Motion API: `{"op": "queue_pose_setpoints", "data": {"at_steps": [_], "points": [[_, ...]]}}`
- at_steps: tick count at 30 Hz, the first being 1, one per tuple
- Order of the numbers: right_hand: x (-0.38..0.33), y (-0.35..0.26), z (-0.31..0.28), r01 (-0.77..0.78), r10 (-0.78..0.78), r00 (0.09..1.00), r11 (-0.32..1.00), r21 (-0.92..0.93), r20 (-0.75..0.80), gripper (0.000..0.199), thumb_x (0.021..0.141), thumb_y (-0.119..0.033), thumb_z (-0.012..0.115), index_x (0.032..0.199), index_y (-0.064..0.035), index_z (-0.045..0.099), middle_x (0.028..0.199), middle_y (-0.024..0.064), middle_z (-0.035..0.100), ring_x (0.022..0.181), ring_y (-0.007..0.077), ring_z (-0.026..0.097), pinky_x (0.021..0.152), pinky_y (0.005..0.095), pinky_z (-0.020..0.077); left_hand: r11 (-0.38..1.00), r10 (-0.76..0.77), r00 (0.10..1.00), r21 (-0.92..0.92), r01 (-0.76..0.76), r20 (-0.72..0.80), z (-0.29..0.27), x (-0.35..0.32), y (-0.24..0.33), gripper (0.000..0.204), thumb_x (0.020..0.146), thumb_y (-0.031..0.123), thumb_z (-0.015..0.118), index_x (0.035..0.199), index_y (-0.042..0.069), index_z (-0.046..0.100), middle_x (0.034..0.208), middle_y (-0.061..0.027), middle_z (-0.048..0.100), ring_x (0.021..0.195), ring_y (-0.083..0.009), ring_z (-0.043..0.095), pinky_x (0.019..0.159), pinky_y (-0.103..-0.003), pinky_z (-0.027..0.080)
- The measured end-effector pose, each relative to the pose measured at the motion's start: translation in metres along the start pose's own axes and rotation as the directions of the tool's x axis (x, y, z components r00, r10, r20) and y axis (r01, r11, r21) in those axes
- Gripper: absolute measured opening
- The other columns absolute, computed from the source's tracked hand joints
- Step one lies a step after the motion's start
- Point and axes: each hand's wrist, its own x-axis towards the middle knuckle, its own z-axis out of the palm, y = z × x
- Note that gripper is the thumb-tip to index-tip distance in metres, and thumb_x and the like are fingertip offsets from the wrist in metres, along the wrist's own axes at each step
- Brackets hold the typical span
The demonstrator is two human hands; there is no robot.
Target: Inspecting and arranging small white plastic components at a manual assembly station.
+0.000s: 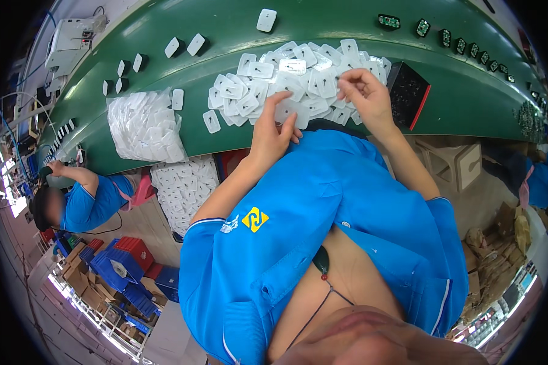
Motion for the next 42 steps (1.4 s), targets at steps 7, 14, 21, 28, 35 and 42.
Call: {"op": "queue_pose_setpoints", "data": {"at_steps": [7,14,21,28,35,42], "points": [[-0.004,-0.005,0.009,-0.111,0.142,0.938,0.987,-0.115,0.316,0.008,0.087,-0.007,0.058,0.093,-0.002,0.059,0.074,0.0041,0.059,0.062,0.0087,0.055,0.056,0.0188,0.0423,0.768,0.534,0.844,0.386,-0.511,0.053,0.011,0.009,-0.008,0.02,0.084,-0.004,0.056,0.102,0.004,0.058,0.079,-0.004,0.056,0.053,-0.0115,0.049,0.047,-0.021,0.038],[-0.007,-0.004,0.017,-0.28,0.266,0.925,0.96,0.014,0.27,0.005,0.085,-0.006,0.059,0.088,-0.0018,0.06,0.069,0.0033,0.058,0.057,0.0076,0.054,0.051,0.0183,0.0409,0.614,0.616,0.779,0.55,-0.566,0.114,0.01,0.012,-0.011,0.023,0.08,-0.007,0.057,0.1,0.004,0.059,0.081,-0.0041,0.054,0.052,-0.0113,0.048,0.047,-0.022,0.038],[-0.01,-0.003,0.015,-0.331,0.309,0.9,0.944,0.019,0.308,0.005,0.087,-0.006,0.059,0.091,-0.0033,0.059,0.072,0.0031,0.059,0.058,0.0074,0.054,0.052,0.0167,0.0414,0.685,0.572,0.817,0.505,-0.525,0.074,0.011,0.011,-0.01,0.012,0.079,-0.002,0.059,0.089,0.005,0.058,0.081,-0.0046,0.053,0.053,-0.0174,0.052,0.047,-0.027,0.041],[-0.008,-0.004,0.015,-0.304,0.282,0.92,0.952,0.04,0.273,0.005,0.084,-0.005,0.06,0.088,-0.0018,0.059,0.07,0.0037,0.059,0.056,0.0073,0.053,0.049,0.0185,0.0404,0.927,0.327,0.945,0.183,-0.326,0.03,0.013,0.013,-0.013,0.014,0.086,-0.002,0.052,0.099,0.003,0.055,0.08,-0.007,0.056,0.057,-0.0157,0.058,0.05,-0.024,0.045],[-0.008,0.002,0.019,-0.099,0.113,0.983,0.99,-0.099,0.146,0.005,0.082,-0.006,0.062,0.083,-0.0019,0.06,0.071,0.0035,0.059,0.056,0.0081,0.049,0.05,0.02,0.0392,0.966,0.208,0.978,-0.152,-0.211,-0.033,0.017,0.013,-0.001,0.024,0.091,-0.002,0.045,0.114,0.001,0.045,0.088,-0.0139,0.06,0.071,-0.0193,0.065,0.061,-0.024,0.052],[-0.007,0.0,0.024,0.014,0.004,0.997,0.976,-0.219,0.078,0.006,0.08,-0.007,0.063,0.079,-0.0022,0.059,0.07,0.0034,0.058,0.056,0.0089,0.047,0.051,0.021,0.0385,0.972,0.185,0.982,-0.144,-0.188,-0.033,0.02,0.016,-0.008,0.025,0.09,-0.004,0.045,0.115,-0.002,0.041,0.095,-0.0169,0.061,0.077,-0.0214,0.067,0.068,-0.025,0.053]]}}
